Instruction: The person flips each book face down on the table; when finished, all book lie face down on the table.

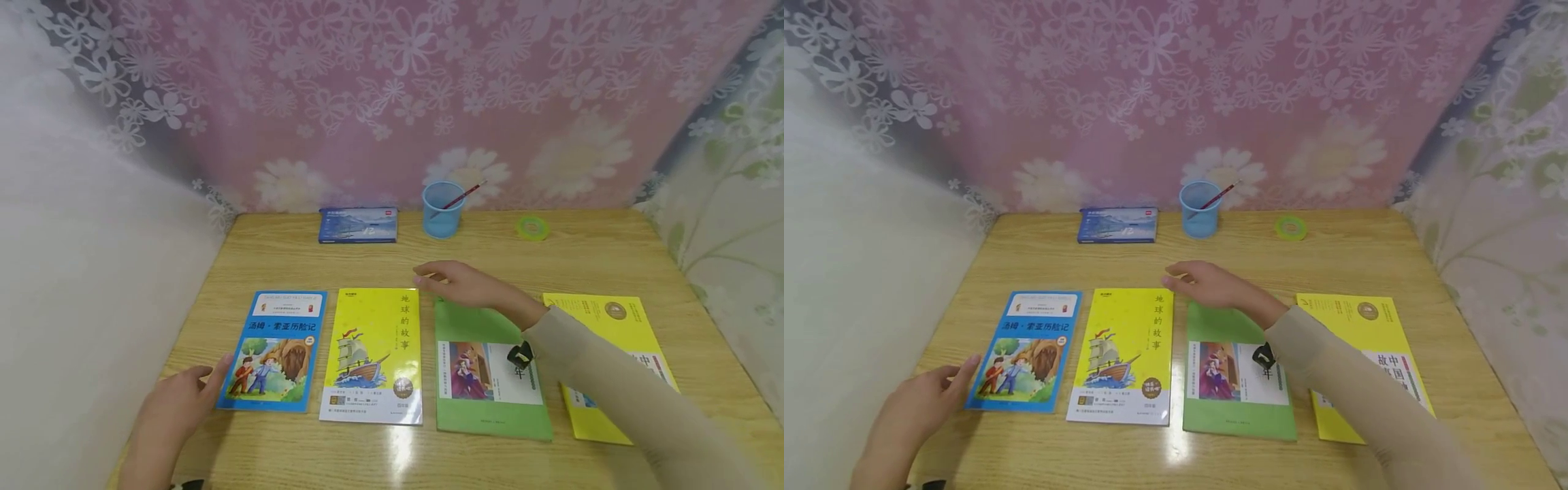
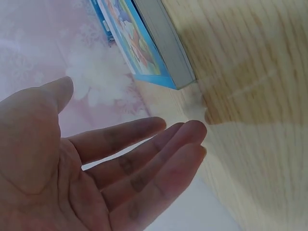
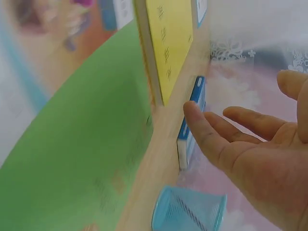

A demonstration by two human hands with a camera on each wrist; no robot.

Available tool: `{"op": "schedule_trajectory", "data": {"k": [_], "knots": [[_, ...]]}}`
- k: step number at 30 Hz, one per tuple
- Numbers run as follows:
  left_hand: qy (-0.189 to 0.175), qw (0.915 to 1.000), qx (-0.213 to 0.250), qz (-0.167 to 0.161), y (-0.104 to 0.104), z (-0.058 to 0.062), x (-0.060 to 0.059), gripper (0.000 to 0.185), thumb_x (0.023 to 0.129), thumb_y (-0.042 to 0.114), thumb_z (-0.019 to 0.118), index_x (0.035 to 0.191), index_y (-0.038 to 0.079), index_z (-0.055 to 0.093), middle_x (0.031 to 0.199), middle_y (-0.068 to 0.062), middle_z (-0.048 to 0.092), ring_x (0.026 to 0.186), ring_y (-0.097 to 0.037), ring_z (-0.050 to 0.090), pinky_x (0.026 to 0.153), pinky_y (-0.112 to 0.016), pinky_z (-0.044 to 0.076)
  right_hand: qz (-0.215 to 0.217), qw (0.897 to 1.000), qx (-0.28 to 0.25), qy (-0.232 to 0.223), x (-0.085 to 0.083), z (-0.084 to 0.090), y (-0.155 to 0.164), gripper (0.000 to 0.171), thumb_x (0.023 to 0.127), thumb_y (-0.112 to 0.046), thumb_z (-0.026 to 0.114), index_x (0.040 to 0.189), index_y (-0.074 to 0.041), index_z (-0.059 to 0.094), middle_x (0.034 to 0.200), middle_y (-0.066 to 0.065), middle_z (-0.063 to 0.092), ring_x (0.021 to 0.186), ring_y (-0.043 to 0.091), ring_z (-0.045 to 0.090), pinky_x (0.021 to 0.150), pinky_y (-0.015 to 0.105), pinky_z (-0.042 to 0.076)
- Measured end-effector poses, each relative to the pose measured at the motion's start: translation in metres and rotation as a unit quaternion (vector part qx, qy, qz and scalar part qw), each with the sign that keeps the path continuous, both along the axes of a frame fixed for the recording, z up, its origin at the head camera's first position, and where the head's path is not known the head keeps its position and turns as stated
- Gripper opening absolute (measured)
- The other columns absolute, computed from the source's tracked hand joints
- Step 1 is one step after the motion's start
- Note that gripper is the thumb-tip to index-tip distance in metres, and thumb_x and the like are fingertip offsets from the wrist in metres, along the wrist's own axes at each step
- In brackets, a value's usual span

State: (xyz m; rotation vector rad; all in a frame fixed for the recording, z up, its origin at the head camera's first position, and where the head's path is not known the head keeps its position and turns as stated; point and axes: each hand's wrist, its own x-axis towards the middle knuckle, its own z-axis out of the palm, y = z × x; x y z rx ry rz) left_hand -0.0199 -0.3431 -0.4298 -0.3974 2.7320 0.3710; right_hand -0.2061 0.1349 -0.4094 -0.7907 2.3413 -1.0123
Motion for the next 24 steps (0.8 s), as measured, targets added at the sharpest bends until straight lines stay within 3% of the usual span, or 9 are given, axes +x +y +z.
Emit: {"op": "schedule_trajectory", "data": {"k": [10,16,24], "knots": [[-0.002,0.9999,0.005,0.013,0.0,-0.005,0.004,0.102,0.102,0.079,0.023,0.135,-0.009,0.064,0.112,-0.028,0.075,0.105,-0.051,0.069,0.086,-0.062,0.055,-0.015,0.994,-0.037,-0.103,-0.018,-0.012,-0.038,0.074,0.111,-0.051,0.047,0.165,-0.004,0.029,0.166,0.019,0.041,0.143,0.039,0.055,0.109,0.05,0.056],[0.012,0.9997,0.002,0.022,0.001,-0.003,0.006,0.099,0.102,0.078,0.027,0.13,-0.007,0.067,0.108,-0.027,0.077,0.104,-0.049,0.07,0.087,-0.061,0.055,-0.015,0.991,-0.047,-0.123,-0.03,-0.02,-0.056,0.075,0.11,-0.054,0.046,0.164,-0.004,0.033,0.16,0.019,0.048,0.135,0.037,0.063,0.109,0.049,0.056],[0.015,0.9997,0.003,0.019,-0.002,-0.006,0.009,0.093,0.104,0.075,0.031,0.126,-0.007,0.071,0.107,-0.025,0.078,0.105,-0.05,0.069,0.087,-0.062,0.055,-0.027,0.986,-0.054,-0.154,-0.037,-0.02,-0.095,0.068,0.109,-0.053,0.05,0.159,-0.008,0.045,0.161,0.014,0.049,0.141,0.037,0.057,0.11,0.046,0.056]]}}
